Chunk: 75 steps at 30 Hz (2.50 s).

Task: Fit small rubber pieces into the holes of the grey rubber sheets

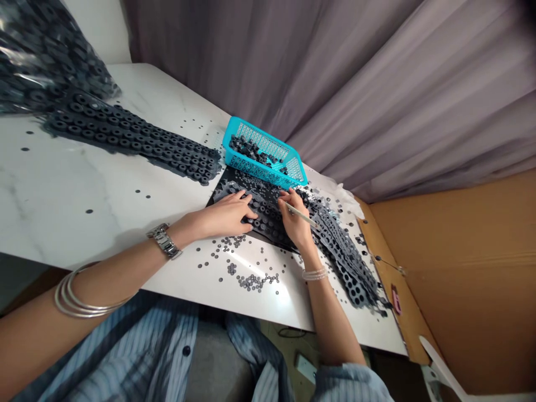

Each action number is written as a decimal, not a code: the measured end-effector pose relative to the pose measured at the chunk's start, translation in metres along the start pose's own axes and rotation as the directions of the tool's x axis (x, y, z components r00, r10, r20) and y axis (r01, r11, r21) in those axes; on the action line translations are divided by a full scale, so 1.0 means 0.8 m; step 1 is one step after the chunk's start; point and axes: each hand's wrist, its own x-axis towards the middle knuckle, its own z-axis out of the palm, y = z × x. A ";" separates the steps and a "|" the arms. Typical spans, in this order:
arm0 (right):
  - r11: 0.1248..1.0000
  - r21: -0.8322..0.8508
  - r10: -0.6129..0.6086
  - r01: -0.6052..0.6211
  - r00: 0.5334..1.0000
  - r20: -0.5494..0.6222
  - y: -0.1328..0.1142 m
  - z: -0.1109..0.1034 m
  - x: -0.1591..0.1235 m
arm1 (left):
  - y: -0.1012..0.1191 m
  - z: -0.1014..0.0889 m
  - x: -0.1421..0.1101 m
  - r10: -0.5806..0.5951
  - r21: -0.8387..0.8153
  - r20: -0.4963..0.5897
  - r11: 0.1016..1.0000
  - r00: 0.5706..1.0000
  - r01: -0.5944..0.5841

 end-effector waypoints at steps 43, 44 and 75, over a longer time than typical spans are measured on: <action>0.999 0.041 0.017 -0.019 0.998 0.063 -0.017 0.005 -0.006 | -0.004 0.009 -0.004 0.026 0.065 -0.002 0.998 1.000 -0.026; 0.998 0.057 0.009 -0.014 0.996 0.086 -0.020 0.006 -0.007 | -0.003 0.008 -0.005 0.027 0.081 0.005 0.996 1.000 -0.027; 0.968 -0.043 -0.233 0.247 0.950 0.206 -0.035 0.020 -0.012 | 0.001 0.007 -0.007 0.049 0.142 0.005 0.989 0.999 -0.049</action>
